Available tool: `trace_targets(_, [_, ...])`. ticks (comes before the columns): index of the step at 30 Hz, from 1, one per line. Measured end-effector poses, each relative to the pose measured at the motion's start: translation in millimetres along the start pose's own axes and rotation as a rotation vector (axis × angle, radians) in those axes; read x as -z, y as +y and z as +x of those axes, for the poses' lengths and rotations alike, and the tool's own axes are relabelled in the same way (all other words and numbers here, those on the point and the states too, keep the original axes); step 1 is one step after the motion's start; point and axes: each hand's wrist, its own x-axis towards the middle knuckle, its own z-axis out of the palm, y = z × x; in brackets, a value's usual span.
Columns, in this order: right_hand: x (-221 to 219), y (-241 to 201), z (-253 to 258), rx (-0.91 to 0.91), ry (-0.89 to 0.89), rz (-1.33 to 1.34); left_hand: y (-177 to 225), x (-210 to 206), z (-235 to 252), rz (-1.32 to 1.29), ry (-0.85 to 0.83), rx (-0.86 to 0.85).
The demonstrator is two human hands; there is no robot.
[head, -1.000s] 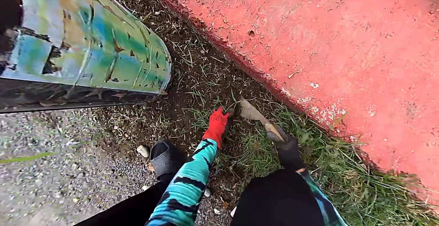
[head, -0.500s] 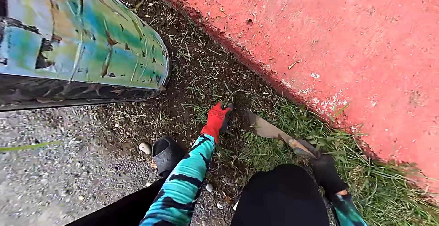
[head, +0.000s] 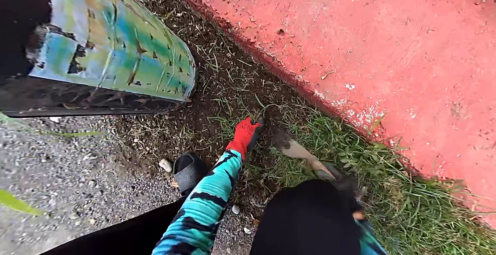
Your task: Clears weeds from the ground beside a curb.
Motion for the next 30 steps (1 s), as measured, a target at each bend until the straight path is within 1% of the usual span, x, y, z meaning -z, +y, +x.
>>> trace_targets(2, [-27.5, -20.5, 23.6, -0.023, -0.055, -0.065, -7.6, -2.0, -3.5, -0.031, 0.04, -0.028])
trace_targets(3, [-27.0, -27.5, 34.6, 0.002, -0.072, -0.08, -8.5, 0.9, -0.1, -0.065, 0.061, -0.038])
trace_targets(5, [-6.1, -34.1, 25.3, 0.03, -0.123, -0.114, -19.9, -3.1, -10.9, -0.187, 0.097, -0.033])
trace_targets(7, [29.8, -37.6, 17.1, 0.07, -0.102, -0.146, -15.0, -1.9, -13.2, -0.328, 0.161, -0.031])
trace_targets(8, [41.7, -33.0, 14.4, 0.08, -0.089, -0.152, -14.4, 1.2, -14.1, -0.386, 0.179, -0.021])
trace_targets(9, [43.1, -27.9, 14.1, 0.07, -0.082, -0.142, -16.5, 4.7, -17.2, -0.419, 0.188, -0.011])
trace_targets(10, [31.9, -26.4, 21.0, 0.061, -0.085, -0.124, -15.8, 9.7, -20.7, -0.459, 0.194, -0.014])
trace_targets(11, [10.7, -27.4, 31.1, 0.042, -0.102, -0.119, -13.5, 15.5, -26.3, -0.511, 0.196, -0.035])
trace_targets(12, [-10.9, -27.2, 39.6, 0.005, -0.133, -0.133, -11.1, 21.9, -34.3, -0.551, 0.189, -0.067])
trace_targets(13, [-22.7, -25.1, 47.3, 0.0, -0.167, -0.165, -6.0, 30.9, -40.5, -0.569, 0.181, -0.109])
trace_targets(15, [-14.9, -46.5, 51.6, 0.02, -0.18, -0.231, 14.4, 53.4, -41.4, -0.552, 0.234, -0.207])
trace_targets(16, [-0.4, -66.6, 42.7, 0.09, -0.159, -0.286, 23.8, 64.5, -39.5, -0.516, 0.262, -0.216])
trace_targets(18, [43.9, -112.6, 31.2, 0.262, -0.111, -0.557, 44.2, 88.7, -35.1, -0.333, 0.285, -0.192])
trace_targets(20, [87.9, -158.0, 11.9, 0.34, -0.051, -0.81, 56.8, 101.1, -34.7, -0.08, 0.215, -0.177])
trace_targets(22, [113.5, -195.5, -5.1, 0.375, 0.01, -0.972, 51.7, 86.7, -30.9, 0.153, 0.115, -0.24])
trace_targets(23, [116.8, -209.8, -8.6, 0.371, 0.023, -1.043, 42.5, 68.9, -28.2, 0.272, 0.091, -0.299])
trace_targets(24, [114.8, -220.2, -7.1, 0.361, 0.027, -1.103, 35.5, 49.4, -23.6, 0.394, 0.064, -0.321])
trace_targets(26, [103.4, -232.9, 5.8, 0.297, -0.009, -1.211, 24.1, 12.1, -12.1, 0.61, -0.005, -0.287])
trace_targets(28, [94.5, -247.1, 15.0, 0.203, -0.056, -1.272, 16.1, -6.1, -1.2, 0.704, -0.04, -0.254])
trace_targets(30, [90.1, -252.5, 12.1, 0.195, -0.063, -1.252, 13.7, -7.0, 1.3, 0.7, -0.063, -0.217])
